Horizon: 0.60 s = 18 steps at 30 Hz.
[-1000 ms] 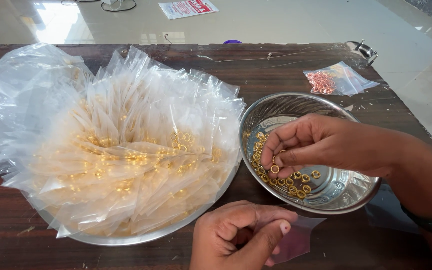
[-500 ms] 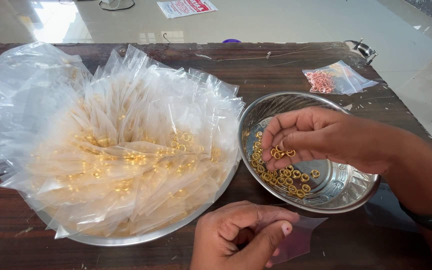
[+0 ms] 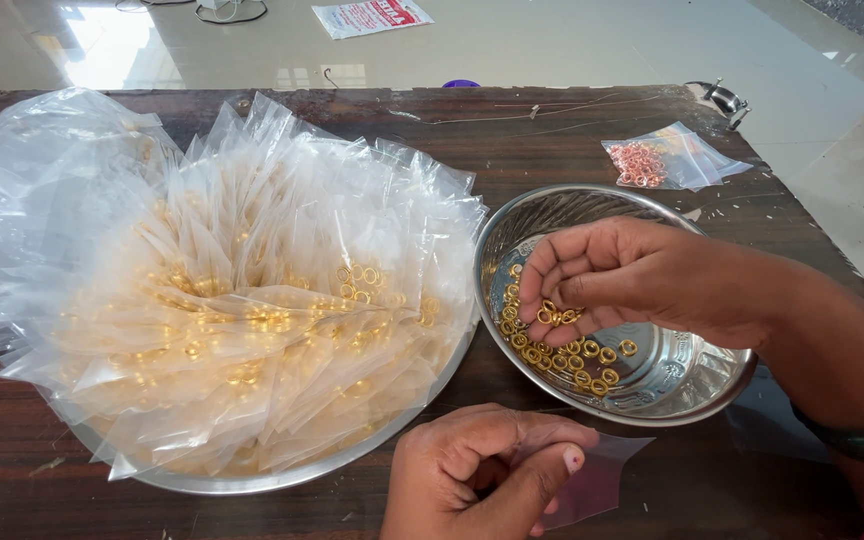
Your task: The person packages small gold-colored rings into small plastic bags.
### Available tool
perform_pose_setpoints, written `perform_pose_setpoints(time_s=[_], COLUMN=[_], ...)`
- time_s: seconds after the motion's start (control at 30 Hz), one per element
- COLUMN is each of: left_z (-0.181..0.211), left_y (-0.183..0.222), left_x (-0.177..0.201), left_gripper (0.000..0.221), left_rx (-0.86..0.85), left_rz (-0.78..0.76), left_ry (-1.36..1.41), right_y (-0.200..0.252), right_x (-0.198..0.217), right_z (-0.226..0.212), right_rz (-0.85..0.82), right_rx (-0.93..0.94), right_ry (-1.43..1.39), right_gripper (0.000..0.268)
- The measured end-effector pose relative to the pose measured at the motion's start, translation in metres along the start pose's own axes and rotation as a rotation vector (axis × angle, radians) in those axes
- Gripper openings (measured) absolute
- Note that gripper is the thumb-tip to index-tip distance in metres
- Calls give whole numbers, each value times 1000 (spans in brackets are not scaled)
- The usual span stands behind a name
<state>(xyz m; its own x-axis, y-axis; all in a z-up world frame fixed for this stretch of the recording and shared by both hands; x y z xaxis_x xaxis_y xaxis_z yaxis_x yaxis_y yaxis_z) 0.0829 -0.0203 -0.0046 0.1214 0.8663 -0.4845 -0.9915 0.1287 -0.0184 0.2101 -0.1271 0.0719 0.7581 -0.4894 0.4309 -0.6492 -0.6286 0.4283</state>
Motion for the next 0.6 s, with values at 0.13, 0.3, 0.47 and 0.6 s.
perform_pose_setpoints(time_s=[0.13, 0.3, 0.47, 0.6], left_z=[-1, -2, -2, -3], left_y=[-1, -1, -1, -1], left_x=[0, 0, 0, 0], left_gripper=[14, 14, 14, 14], left_rx=[14, 27, 42, 37], left_rz=[0, 3, 0, -5], left_ry=[1, -7, 4, -2], right_y=[-5, -6, -1, -2], right_x=[6, 4, -1, -2], right_z=[15, 12, -5, -5], right_rz=[-34, -52, 30, 22], right_rx=[65, 118, 15, 9], right_ry=[-87, -134, 8, -11], right_gripper=[23, 23, 23, 23])
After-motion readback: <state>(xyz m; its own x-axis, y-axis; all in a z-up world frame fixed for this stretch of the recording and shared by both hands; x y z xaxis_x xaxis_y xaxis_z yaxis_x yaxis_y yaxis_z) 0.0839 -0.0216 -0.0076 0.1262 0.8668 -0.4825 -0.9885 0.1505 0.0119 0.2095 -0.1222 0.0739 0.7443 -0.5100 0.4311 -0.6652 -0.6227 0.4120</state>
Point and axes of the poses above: each hand's wrist, its own y-axis away from the middle knuckle, its own x-axis out of the back of the hand, z = x × y, the point moved 7 cm from there along -y, towards the middle knuckle, and after that the axes turned 12 degrees about y, right-handed, at the moved point
